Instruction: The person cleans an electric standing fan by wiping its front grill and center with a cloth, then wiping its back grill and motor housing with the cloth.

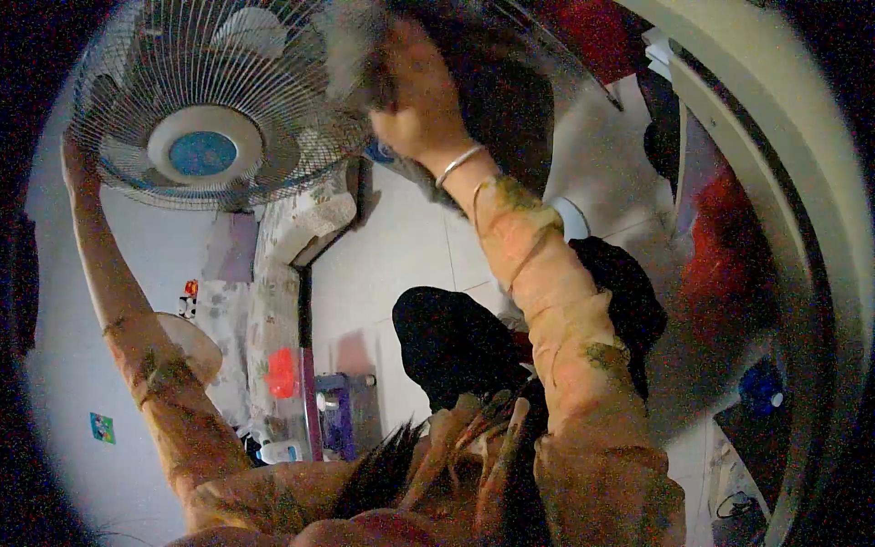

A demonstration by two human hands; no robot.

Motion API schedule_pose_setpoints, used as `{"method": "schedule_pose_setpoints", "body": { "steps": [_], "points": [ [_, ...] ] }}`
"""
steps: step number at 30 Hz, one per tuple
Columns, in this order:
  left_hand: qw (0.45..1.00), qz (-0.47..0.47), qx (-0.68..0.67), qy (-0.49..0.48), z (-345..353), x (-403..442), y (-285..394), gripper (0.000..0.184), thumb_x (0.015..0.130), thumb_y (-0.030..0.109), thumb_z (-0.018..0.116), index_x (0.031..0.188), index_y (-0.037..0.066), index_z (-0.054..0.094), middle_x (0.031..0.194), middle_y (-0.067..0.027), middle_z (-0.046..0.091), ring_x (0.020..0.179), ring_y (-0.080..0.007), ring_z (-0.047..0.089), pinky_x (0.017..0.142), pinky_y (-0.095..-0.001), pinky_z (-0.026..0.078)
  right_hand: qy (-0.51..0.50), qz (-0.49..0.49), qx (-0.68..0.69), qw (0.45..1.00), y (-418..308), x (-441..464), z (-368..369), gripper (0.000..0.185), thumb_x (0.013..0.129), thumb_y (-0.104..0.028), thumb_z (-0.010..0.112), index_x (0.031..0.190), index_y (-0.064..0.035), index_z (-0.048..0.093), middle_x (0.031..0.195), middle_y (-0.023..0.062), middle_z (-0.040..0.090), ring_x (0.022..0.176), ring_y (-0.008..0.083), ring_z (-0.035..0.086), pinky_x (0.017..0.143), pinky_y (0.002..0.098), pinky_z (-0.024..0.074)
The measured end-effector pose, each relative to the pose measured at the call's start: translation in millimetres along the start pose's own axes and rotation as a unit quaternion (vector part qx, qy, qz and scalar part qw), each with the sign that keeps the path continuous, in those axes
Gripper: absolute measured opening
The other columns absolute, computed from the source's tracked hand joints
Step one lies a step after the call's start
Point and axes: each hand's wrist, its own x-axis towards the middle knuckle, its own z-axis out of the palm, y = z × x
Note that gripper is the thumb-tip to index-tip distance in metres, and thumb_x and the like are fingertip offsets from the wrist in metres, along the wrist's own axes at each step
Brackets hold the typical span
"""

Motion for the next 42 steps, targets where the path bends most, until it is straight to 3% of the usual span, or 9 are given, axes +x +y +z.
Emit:
{"method": "schedule_pose_setpoints", "body": {
  "steps": [5, 15, 17, 20, 23, 27, 29, 34, 42],
  "points": [
    [0.996, 0.039, -0.029, 0.069, 24, -23, 21, 0.041, 0.097, 0.033, 0.039, 0.119, 0.001, 0.055, 0.11, -0.0073, 0.062, 0.101, -0.0187, 0.058, 0.09, -0.0328, 0.044, 0.002, 0.185, 0.12, 0.975, 21, -35, 7, 0.026, 0.085, -0.01, 0.054, 0.11, 0.0001, 0.055, 0.106, 0.0197, 0.06, 0.099, 0.0367, 0.055, 0.088, 0.0399, 0.0421],
    [0.99, 0.08, 0.114, -0.024, -29, 40, -11, 0.036, 0.096, 0.019, 0.044, 0.13, 0.011, 0.051, 0.131, -0.0051, 0.053, 0.12, -0.0198, 0.049, 0.102, -0.0334, 0.038, -0.028, 0.058, -0.039, 0.997, -35, -64, 45, 0.042, 0.083, -0.016, 0.056, 0.119, 0.0038, 0.049, 0.129, 0.0312, 0.041, 0.121, 0.0511, 0.034, 0.103, 0.0574, 0.0263],
    [0.992, 0.107, 0.065, -0.025, 5, 1, 12, 0.04, 0.097, 0.032, 0.039, 0.116, 0.003, 0.058, 0.113, -0.009, 0.063, 0.1, -0.0184, 0.06, 0.086, -0.0327, 0.046, -0.028, 0.067, -0.066, 0.995, -36, -76, 54, 0.049, 0.08, -0.017, 0.059, 0.122, 0.0065, 0.047, 0.133, 0.034, 0.036, 0.126, 0.0514, 0.029, 0.107, 0.0581, 0.0217],
    [0.98, 0.143, 0.128, -0.044, -10, 18, 4, 0.038, 0.096, 0.03, 0.04, 0.115, 0.003, 0.058, 0.11, -0.0105, 0.063, 0.097, -0.0197, 0.06, 0.084, -0.0331, 0.047, -0.028, 0.002, -0.165, 0.986, -32, -73, 50, 0.053, 0.092, -0.032, 0.044, 0.136, -0.0024, 0.036, 0.124, 0.0247, 0.052, 0.114, 0.0351, 0.052, 0.103, 0.0418, 0.0367],
    [0.989, 0.118, 0.079, -0.042, -9, 24, 8, 0.036, 0.093, 0.028, 0.042, 0.11, 0.0, 0.057, 0.104, -0.0157, 0.063, 0.09, -0.0241, 0.061, 0.078, -0.0372, 0.048, -0.169, 0.072, -0.086, 0.979, -46, -60, 37, 0.053, 0.077, -0.017, 0.062, 0.124, 0.0036, 0.047, 0.135, 0.0288, 0.038, 0.126, 0.0492, 0.031, 0.107, 0.059, 0.0227],
    [0.992, 0.103, 0.054, -0.046, 47, -27, 66, 0.037, 0.085, 0.022, 0.051, 0.097, -0.012, 0.053, 0.092, -0.0278, 0.06, 0.076, -0.0348, 0.061, 0.062, -0.0481, 0.051, -0.23, -0.001, -0.052, 0.972, -61, -43, 32, 0.056, 0.073, -0.013, 0.064, 0.126, -0.0039, 0.049, 0.136, 0.0162, 0.043, 0.124, 0.0412, 0.039, 0.105, 0.049, 0.0339],
    [0.995, 0.085, 0.051, -0.034, 55, -27, 71, 0.034, 0.086, 0.021, 0.051, 0.104, -0.008, 0.053, 0.101, -0.022, 0.058, 0.084, -0.0309, 0.059, 0.07, -0.0448, 0.049, -0.232, 0.032, 0.025, 0.972, -50, -48, 30, 0.054, 0.072, -0.01, 0.064, 0.123, -0.0022, 0.049, 0.135, 0.0203, 0.043, 0.124, 0.041, 0.04, 0.105, 0.0499, 0.0325],
    [0.997, -0.002, 0.077, 0.001, 55, -19, 68, 0.035, 0.09, 0.017, 0.05, 0.122, 0.004, 0.052, 0.123, -0.0075, 0.055, 0.105, -0.0212, 0.055, 0.091, -0.0363, 0.042, -0.061, 0.02, -0.122, 0.991, 9, -72, 21, 0.045, 0.078, -0.007, 0.059, 0.12, 0.0026, 0.049, 0.127, 0.0224, 0.05, 0.114, 0.0376, 0.049, 0.099, 0.0401, 0.0404],
    [0.996, 0.046, 0.074, -0.013, 41, -13, 53, 0.035, 0.092, 0.019, 0.049, 0.126, 0.008, 0.053, 0.126, -0.0025, 0.054, 0.109, -0.0177, 0.054, 0.095, -0.033, 0.041, 0.017, 0.41, 0.138, 0.901, 7, -82, 33, 0.034, 0.084, -0.012, 0.052, 0.113, 0.0061, 0.049, 0.114, 0.0285, 0.053, 0.106, 0.0437, 0.048, 0.093, 0.0449, 0.037]
  ]
}}
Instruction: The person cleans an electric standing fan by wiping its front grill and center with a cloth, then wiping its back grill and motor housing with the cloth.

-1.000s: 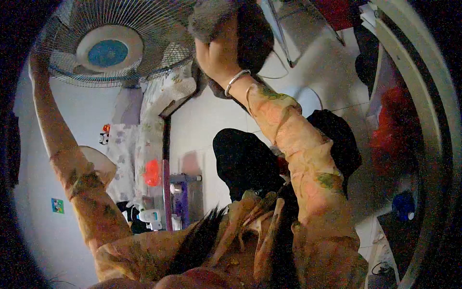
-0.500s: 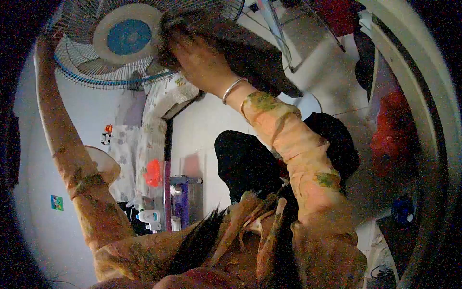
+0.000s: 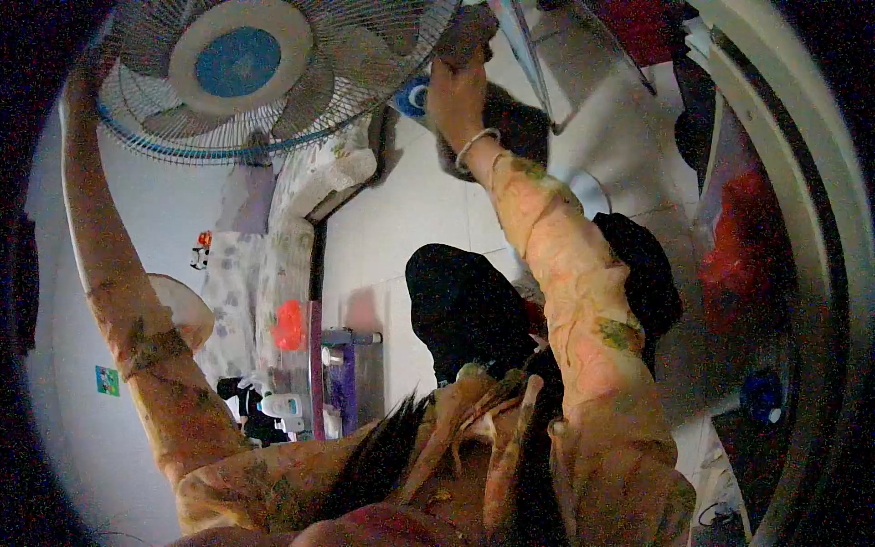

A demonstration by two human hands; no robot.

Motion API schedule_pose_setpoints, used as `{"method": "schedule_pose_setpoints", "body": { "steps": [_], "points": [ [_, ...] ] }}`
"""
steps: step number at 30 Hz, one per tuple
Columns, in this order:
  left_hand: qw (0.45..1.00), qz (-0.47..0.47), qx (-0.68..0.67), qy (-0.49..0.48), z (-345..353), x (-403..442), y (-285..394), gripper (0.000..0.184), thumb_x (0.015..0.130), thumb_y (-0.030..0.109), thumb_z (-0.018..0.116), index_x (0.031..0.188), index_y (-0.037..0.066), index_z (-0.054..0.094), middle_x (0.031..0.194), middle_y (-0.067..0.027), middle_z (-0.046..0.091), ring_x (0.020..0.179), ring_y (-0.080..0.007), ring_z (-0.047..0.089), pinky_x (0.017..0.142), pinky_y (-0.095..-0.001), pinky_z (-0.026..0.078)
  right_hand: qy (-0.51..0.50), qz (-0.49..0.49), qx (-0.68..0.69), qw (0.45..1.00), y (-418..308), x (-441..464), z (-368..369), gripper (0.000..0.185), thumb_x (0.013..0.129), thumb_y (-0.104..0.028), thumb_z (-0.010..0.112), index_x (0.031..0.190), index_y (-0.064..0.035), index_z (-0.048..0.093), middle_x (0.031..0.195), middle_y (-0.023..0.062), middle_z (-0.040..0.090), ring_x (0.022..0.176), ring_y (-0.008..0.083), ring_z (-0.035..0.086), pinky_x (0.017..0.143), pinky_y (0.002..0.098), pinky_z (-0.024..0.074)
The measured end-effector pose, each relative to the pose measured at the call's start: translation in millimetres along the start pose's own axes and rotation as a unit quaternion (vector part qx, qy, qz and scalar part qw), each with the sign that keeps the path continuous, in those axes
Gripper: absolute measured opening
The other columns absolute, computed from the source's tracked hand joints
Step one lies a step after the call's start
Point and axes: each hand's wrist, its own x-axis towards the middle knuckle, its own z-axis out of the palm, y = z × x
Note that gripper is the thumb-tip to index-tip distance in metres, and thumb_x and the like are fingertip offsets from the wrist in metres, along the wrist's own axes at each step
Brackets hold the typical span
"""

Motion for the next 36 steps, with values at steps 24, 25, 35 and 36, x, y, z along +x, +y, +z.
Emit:
{"method": "schedule_pose_setpoints", "body": {
  "steps": [24, 25, 35, 36],
  "points": [
    [0.999, 0.008, -0.044, 0.024, 13, -39, 25, 0.034, 0.094, 0.032, 0.044, 0.112, 0.006, 0.057, 0.105, -0.0056, 0.059, 0.089, -0.0192, 0.058, 0.078, -0.033, 0.046, 0.075, 0.051, 0.138, 0.986, -61, -37, 38, 0.04, 0.095, -0.019, 0.047, 0.125, 0.0054, 0.039, 0.127, 0.0185, 0.045, 0.113, 0.0275, 0.043, 0.102, 0.0352, 0.0284],
    [0.999, 0.008, -0.046, 0.025, 13, -41, 26, 0.034, 0.095, 0.033, 0.044, 0.111, 0.006, 0.058, 0.104, -0.0057, 0.059, 0.088, -0.0192, 0.058, 0.078, -0.033, 0.046, 0.055, 0.007, 0.104, 0.993, -62, -40, 38, 0.039, 0.095, -0.019, 0.047, 0.126, 0.0051, 0.039, 0.127, 0.0179, 0.045, 0.113, 0.0273, 0.043, 0.102, 0.035, 0.0282],
    [0.997, 0.013, -0.069, 0.027, 27, -54, 38, 0.038, 0.096, 0.038, 0.042, 0.106, 0.005, 0.059, 0.095, -0.007, 0.061, 0.08, -0.0198, 0.059, 0.071, -0.033, 0.048, -0.043, -0.043, 0.107, 0.992, -98, -51, 42, 0.039, 0.096, -0.016, 0.047, 0.127, 0.0036, 0.036, 0.125, 0.0176, 0.046, 0.111, 0.0285, 0.045, 0.1, 0.0341, 0.0301],
    [0.997, 0.017, -0.072, 0.029, 28, -59, 42, 0.039, 0.096, 0.038, 0.041, 0.105, 0.005, 0.06, 0.095, -0.0071, 0.062, 0.079, -0.0199, 0.059, 0.07, -0.033, 0.048, -0.049, -0.054, 0.089, 0.993, -96, -52, 42, 0.039, 0.095, -0.016, 0.047, 0.127, 0.0037, 0.037, 0.124, 0.018, 0.047, 0.11, 0.0286, 0.045, 0.099, 0.0342, 0.0311]
  ]
}}
